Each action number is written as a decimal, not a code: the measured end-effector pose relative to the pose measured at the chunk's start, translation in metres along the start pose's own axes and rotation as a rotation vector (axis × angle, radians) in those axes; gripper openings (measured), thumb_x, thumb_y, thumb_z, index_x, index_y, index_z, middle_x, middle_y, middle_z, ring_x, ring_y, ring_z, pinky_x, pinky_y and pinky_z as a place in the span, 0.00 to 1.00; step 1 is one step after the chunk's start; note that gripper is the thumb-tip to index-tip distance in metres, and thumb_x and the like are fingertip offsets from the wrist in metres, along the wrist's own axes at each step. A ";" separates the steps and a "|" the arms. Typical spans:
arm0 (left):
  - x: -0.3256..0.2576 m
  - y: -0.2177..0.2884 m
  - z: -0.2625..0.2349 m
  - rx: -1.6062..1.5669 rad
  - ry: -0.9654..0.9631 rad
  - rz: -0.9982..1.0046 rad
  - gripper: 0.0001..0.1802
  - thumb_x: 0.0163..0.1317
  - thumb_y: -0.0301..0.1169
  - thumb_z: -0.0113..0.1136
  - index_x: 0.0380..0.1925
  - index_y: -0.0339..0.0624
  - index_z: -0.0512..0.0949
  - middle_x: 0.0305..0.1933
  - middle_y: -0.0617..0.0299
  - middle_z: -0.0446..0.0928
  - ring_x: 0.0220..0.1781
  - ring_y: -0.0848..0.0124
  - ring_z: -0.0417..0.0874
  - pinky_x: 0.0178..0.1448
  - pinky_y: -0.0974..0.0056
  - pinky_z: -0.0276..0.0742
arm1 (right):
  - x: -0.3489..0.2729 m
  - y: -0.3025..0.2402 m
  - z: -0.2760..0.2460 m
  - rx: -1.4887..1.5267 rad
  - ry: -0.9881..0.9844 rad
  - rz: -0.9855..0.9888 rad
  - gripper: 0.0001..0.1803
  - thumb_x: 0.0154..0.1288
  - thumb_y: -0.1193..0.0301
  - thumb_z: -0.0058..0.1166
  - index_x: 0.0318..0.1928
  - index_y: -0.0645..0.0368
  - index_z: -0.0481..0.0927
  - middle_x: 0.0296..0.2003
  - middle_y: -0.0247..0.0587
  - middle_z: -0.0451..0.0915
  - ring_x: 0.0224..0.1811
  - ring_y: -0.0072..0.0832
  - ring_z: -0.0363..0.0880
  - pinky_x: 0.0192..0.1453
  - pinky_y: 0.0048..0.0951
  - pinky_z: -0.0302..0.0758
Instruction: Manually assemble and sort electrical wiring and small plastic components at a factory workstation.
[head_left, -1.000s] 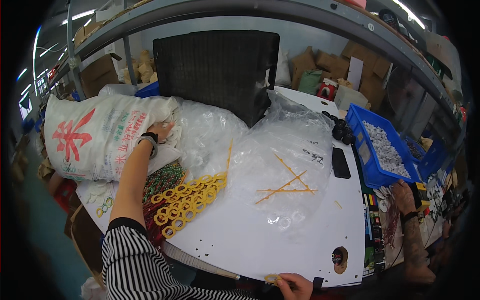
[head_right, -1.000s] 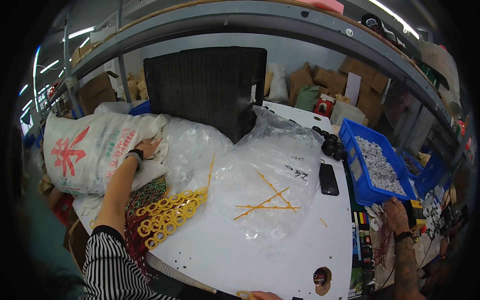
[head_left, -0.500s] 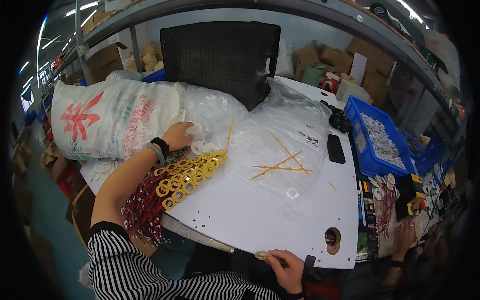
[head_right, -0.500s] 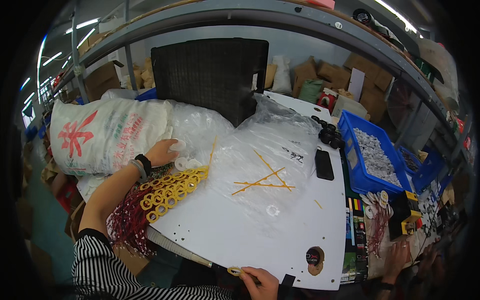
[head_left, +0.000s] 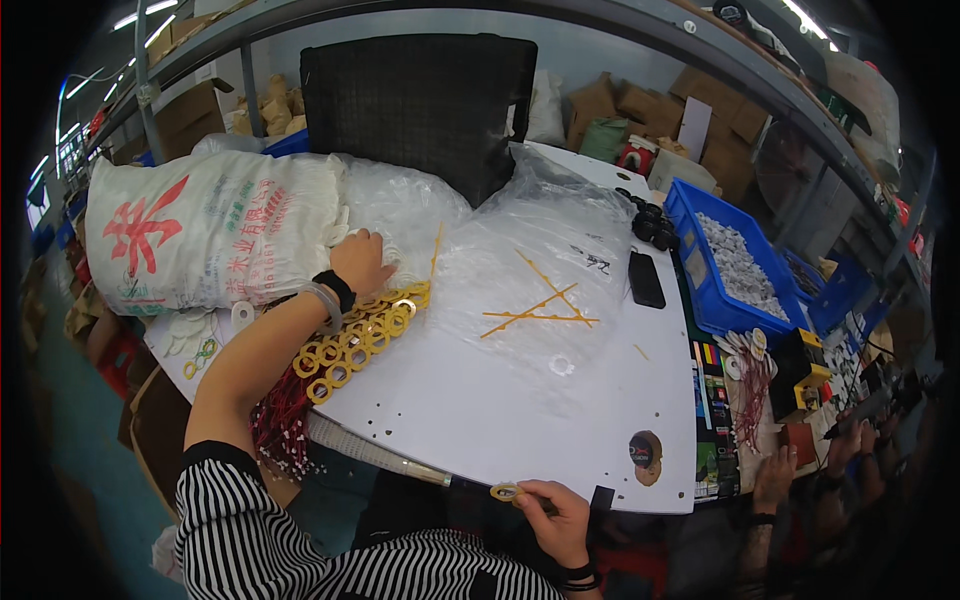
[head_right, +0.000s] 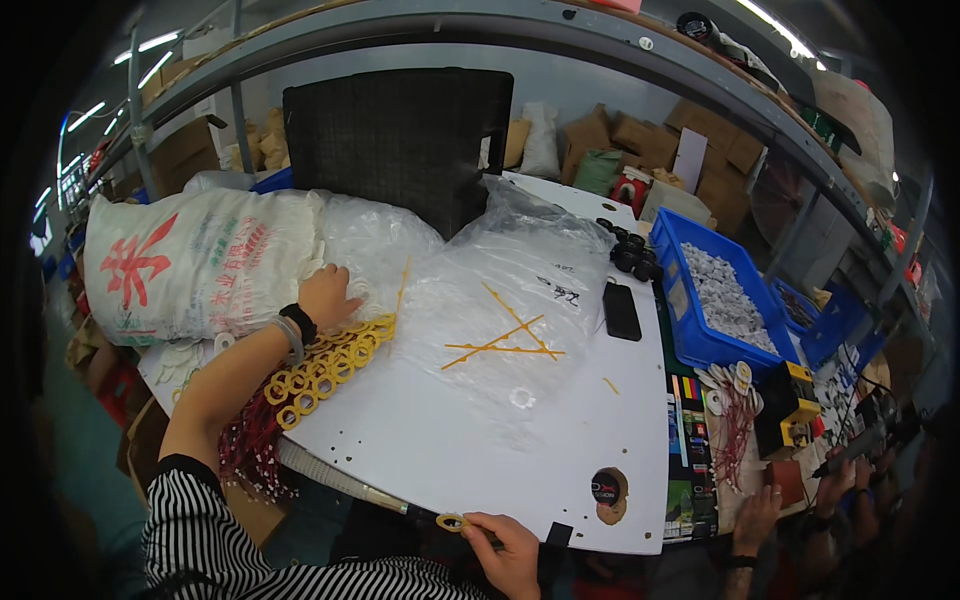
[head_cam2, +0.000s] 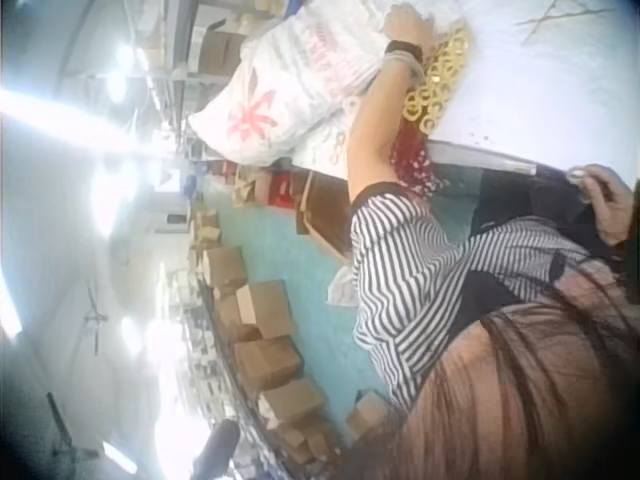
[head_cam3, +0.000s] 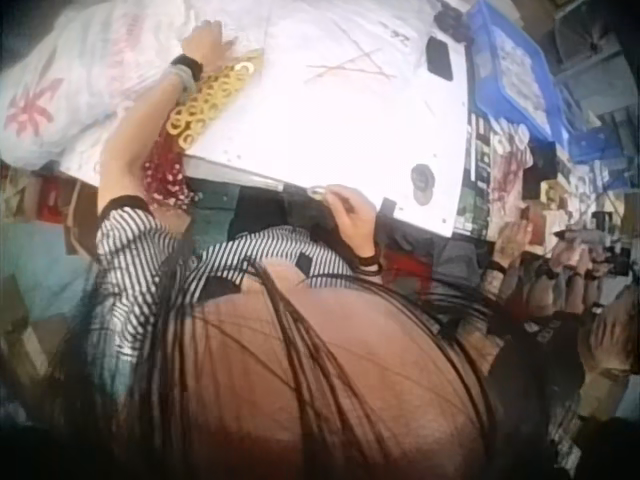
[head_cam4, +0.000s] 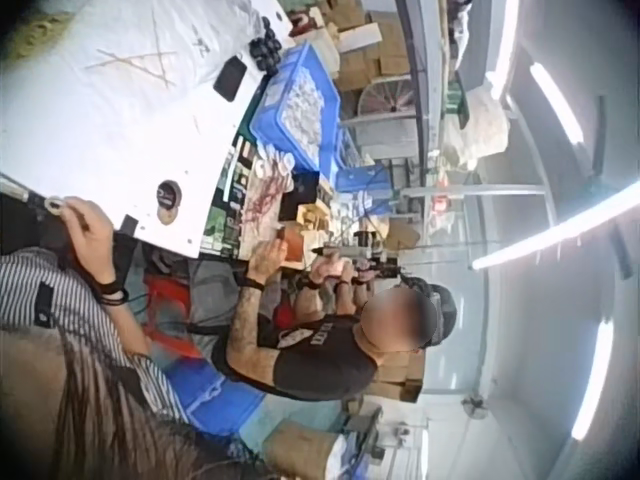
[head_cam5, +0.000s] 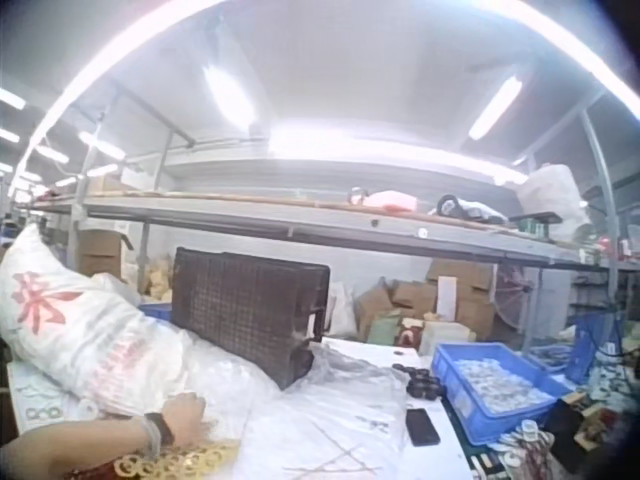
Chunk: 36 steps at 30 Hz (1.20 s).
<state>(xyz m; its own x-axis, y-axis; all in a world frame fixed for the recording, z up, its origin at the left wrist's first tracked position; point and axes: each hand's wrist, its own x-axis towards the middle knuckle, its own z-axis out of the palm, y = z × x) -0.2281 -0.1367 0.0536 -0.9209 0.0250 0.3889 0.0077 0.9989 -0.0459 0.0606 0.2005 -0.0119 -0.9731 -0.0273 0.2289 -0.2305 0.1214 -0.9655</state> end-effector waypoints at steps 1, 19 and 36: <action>0.007 -0.002 0.004 -0.003 0.000 0.005 0.22 0.49 0.44 0.68 0.40 0.41 0.78 0.44 0.56 0.75 0.48 0.57 0.77 0.47 0.54 0.76 | -0.001 0.001 0.000 -0.013 -0.004 -0.003 0.08 0.61 0.78 0.58 0.41 0.68 0.81 0.34 0.41 0.82 0.34 0.21 0.81 0.38 0.18 0.76; -0.034 0.051 -0.077 -0.389 0.163 0.360 0.04 0.51 0.26 0.62 0.28 0.39 0.79 0.32 0.59 0.77 0.35 0.66 0.78 0.40 0.63 0.75 | 0.000 0.006 -0.011 -0.067 -0.051 -0.039 0.08 0.61 0.76 0.59 0.41 0.64 0.82 0.28 0.41 0.82 0.28 0.21 0.79 0.32 0.20 0.72; -0.236 0.192 -0.072 -1.637 -0.633 0.069 0.17 0.66 0.23 0.50 0.55 0.34 0.73 0.42 0.57 0.78 0.36 0.77 0.80 0.30 0.77 0.78 | -0.018 0.004 -0.028 0.145 0.202 0.062 0.12 0.63 0.76 0.57 0.46 0.68 0.78 0.36 0.40 0.82 0.36 0.18 0.80 0.40 0.17 0.75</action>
<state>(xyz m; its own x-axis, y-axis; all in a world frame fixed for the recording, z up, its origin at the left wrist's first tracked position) 0.0183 0.0523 0.0193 -0.8954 0.4447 0.0222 0.0321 0.0148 0.9994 0.0771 0.2288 -0.0160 -0.9687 0.1764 0.1747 -0.1822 -0.0273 -0.9829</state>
